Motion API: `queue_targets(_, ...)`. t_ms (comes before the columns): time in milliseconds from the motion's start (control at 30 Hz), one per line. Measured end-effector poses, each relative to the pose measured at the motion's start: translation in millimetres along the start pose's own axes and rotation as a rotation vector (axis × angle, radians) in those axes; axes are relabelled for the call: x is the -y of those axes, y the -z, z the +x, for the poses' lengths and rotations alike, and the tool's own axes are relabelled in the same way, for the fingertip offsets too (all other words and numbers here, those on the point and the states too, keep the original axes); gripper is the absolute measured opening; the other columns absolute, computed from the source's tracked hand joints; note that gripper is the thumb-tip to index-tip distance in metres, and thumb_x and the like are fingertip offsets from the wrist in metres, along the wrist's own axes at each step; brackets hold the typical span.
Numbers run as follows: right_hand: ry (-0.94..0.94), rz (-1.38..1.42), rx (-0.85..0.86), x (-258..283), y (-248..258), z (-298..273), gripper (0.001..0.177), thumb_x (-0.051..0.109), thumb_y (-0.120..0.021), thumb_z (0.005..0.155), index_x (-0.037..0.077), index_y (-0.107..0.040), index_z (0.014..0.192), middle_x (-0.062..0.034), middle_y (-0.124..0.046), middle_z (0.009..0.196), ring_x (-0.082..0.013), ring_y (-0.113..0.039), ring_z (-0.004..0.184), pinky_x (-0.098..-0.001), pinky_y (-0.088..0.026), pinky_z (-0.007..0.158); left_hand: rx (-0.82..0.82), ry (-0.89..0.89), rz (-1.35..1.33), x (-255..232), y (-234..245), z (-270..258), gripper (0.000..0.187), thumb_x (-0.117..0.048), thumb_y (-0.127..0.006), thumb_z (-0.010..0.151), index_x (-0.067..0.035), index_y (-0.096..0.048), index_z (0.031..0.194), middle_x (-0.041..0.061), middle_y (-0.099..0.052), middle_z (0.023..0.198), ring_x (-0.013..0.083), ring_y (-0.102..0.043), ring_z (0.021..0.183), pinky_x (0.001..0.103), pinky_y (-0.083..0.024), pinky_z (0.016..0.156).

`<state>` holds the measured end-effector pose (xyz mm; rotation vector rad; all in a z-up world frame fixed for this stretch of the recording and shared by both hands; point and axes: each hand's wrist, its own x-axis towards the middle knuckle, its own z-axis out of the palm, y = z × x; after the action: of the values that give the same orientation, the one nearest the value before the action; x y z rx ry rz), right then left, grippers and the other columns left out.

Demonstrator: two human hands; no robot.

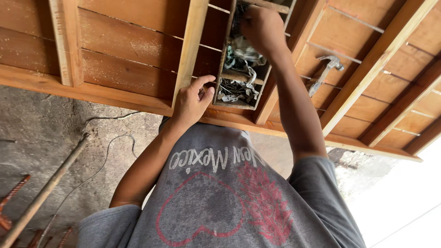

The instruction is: The person hammers nails into a wooden frame structure using a claw hammer. They repeatedly retrieve nails from a small wooden box attached to the frame and drive them into the wood to secure the pieces together.

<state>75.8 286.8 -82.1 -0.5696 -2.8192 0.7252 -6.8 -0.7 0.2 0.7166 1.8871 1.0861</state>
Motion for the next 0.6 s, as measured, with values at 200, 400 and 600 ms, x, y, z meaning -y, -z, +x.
queue_targets(200,-0.448,1.143,0.128,43.8,81.6,-40.7,0.020,0.021,-0.068,0.111,0.001,-0.073,0.109,-0.0036,-0.070,0.091,-0.0106,-0.064,0.078,-0.0259,-0.051,0.070,-0.058,-0.115,-0.356,6.0,-2.0,13.9,0.017,-0.015,-0.065,0.107,-0.003,-0.073,0.117,0.005,-0.076,0.099,0.0081,-0.067,0.085,0.024,-0.054,0.075)
queue_targets(400,-0.496,1.151,-0.033,83.9,94.3,-76.0,0.020,0.021,-0.071,0.108,0.001,-0.071,0.111,-0.0046,-0.070,0.095,-0.0100,-0.063,0.083,-0.0244,-0.052,0.077,0.049,-0.204,-0.437,-24.8,-15.9,29.1,0.020,-0.018,-0.069,0.104,-0.001,-0.075,0.113,0.002,-0.072,0.090,0.0072,-0.062,0.079,0.023,-0.052,0.070)
queue_targets(600,-0.518,0.519,-0.011,91.9,89.8,-106.6,0.015,0.015,-0.072,0.104,0.000,-0.073,0.108,-0.0091,-0.076,0.096,-0.0122,-0.071,0.082,-0.0258,-0.060,0.072,0.031,-0.151,-0.149,-4.4,-6.7,25.7,0.014,-0.014,-0.070,0.099,-0.004,-0.074,0.108,-0.002,-0.066,0.074,0.0055,-0.053,0.061,0.024,-0.042,0.050)
